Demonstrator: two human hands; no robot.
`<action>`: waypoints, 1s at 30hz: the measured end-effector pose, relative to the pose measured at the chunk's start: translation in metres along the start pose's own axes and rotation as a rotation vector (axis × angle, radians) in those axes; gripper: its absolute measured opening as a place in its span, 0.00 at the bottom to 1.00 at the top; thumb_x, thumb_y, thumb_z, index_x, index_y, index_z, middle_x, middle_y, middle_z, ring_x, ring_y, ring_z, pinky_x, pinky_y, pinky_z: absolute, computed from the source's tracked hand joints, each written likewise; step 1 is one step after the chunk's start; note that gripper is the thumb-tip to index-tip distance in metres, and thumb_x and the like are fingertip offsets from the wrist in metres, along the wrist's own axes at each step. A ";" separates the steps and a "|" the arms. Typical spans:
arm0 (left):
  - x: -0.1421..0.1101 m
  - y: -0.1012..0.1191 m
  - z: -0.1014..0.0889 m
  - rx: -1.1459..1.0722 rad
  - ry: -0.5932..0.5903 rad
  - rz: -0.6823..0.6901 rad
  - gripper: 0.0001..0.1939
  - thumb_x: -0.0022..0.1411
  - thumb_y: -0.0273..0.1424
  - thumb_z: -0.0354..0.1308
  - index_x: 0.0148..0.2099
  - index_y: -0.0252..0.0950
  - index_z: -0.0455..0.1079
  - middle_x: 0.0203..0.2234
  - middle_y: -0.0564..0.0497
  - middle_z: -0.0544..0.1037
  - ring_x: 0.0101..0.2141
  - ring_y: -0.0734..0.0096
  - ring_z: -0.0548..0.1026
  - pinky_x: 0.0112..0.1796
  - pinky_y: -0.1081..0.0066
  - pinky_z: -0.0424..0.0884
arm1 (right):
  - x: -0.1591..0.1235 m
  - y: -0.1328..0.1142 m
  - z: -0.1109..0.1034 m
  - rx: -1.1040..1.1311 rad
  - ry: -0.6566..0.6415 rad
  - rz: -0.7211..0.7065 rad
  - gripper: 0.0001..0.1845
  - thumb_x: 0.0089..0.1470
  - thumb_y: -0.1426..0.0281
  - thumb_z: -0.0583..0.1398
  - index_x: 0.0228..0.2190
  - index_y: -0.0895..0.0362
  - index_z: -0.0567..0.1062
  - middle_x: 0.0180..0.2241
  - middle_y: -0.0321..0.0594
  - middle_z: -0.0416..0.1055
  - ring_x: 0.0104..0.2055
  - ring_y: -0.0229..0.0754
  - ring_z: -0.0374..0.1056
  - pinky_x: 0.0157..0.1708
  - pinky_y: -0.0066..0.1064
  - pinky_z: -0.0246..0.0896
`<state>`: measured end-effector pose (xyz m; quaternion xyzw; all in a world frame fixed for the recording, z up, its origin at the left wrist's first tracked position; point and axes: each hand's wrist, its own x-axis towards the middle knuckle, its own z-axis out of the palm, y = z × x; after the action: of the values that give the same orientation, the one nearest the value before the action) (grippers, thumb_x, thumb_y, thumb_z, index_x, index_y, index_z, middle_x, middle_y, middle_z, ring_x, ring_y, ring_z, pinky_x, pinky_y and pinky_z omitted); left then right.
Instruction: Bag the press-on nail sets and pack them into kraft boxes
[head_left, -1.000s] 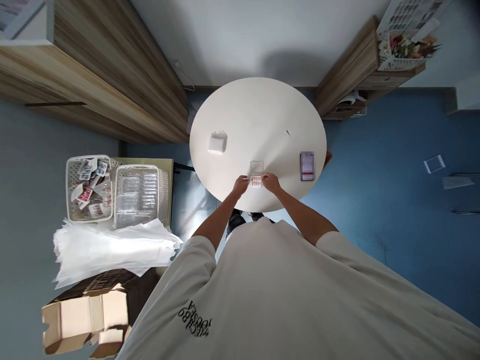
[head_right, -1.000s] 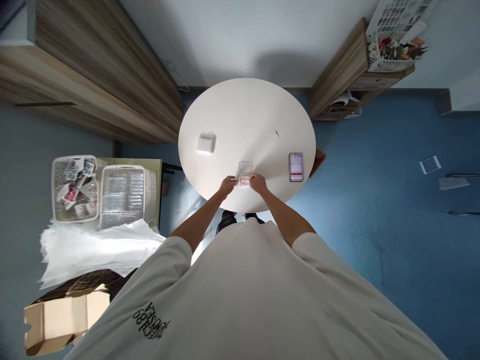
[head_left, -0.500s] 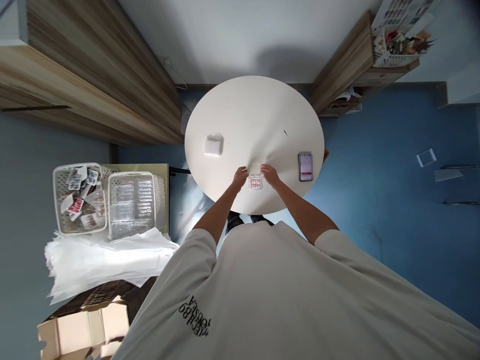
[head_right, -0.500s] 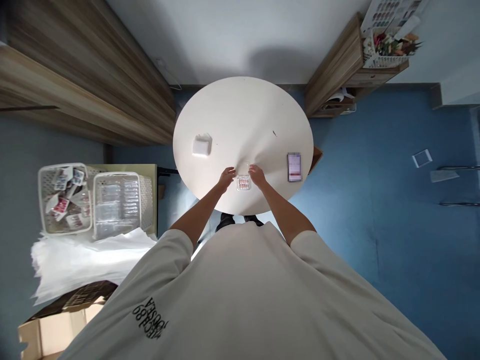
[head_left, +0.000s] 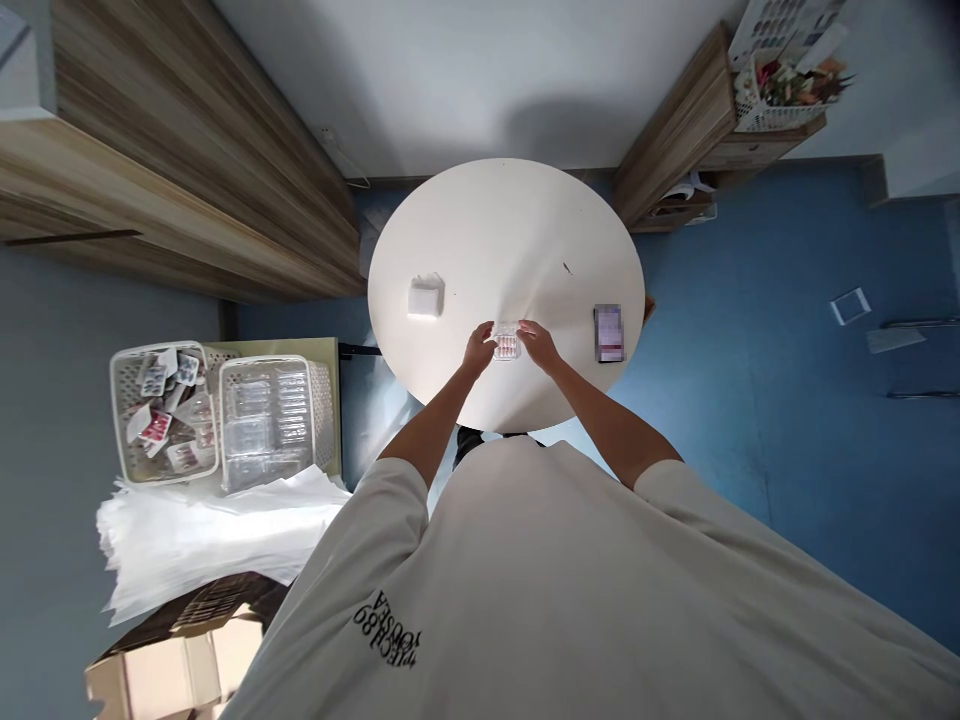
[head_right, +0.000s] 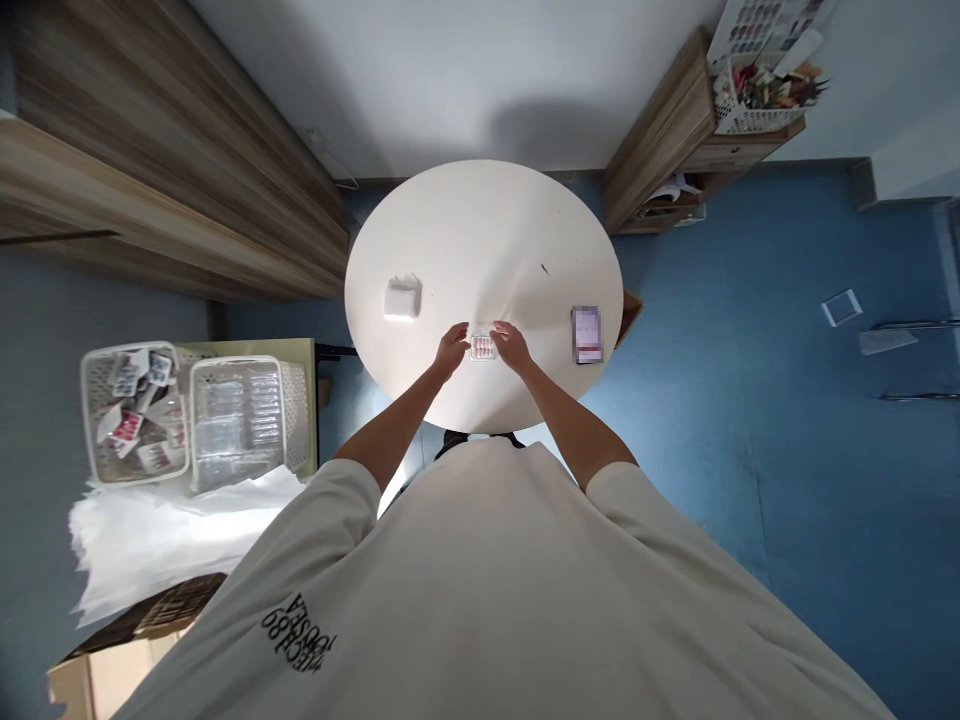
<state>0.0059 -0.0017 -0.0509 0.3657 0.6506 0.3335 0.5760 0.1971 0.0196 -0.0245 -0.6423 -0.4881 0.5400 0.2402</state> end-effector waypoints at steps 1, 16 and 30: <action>-0.001 -0.004 -0.001 0.002 0.001 0.020 0.36 0.53 0.24 0.57 0.66 0.37 0.71 0.62 0.41 0.75 0.63 0.53 0.72 0.62 0.53 0.70 | -0.003 0.002 0.000 -0.008 0.006 -0.013 0.24 0.64 0.60 0.62 0.58 0.56 0.78 0.62 0.50 0.75 0.65 0.54 0.71 0.67 0.48 0.64; -0.045 -0.028 -0.013 0.354 -0.141 0.042 0.35 0.59 0.23 0.55 0.69 0.40 0.69 0.65 0.43 0.75 0.66 0.52 0.71 0.66 0.51 0.68 | -0.050 0.032 0.008 -0.314 -0.103 -0.057 0.25 0.67 0.68 0.55 0.62 0.53 0.74 0.65 0.45 0.72 0.65 0.52 0.71 0.66 0.46 0.66; -0.069 -0.008 -0.015 0.959 -0.407 0.235 0.40 0.61 0.21 0.52 0.75 0.36 0.61 0.75 0.40 0.61 0.76 0.50 0.53 0.73 0.45 0.45 | -0.064 0.025 0.001 -0.959 -0.358 -0.413 0.22 0.61 0.80 0.57 0.52 0.55 0.82 0.71 0.48 0.65 0.66 0.60 0.67 0.64 0.54 0.62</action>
<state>-0.0046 -0.0653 -0.0212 0.7155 0.5599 -0.0166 0.4175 0.2087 -0.0472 -0.0162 -0.4686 -0.8285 0.2996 -0.0650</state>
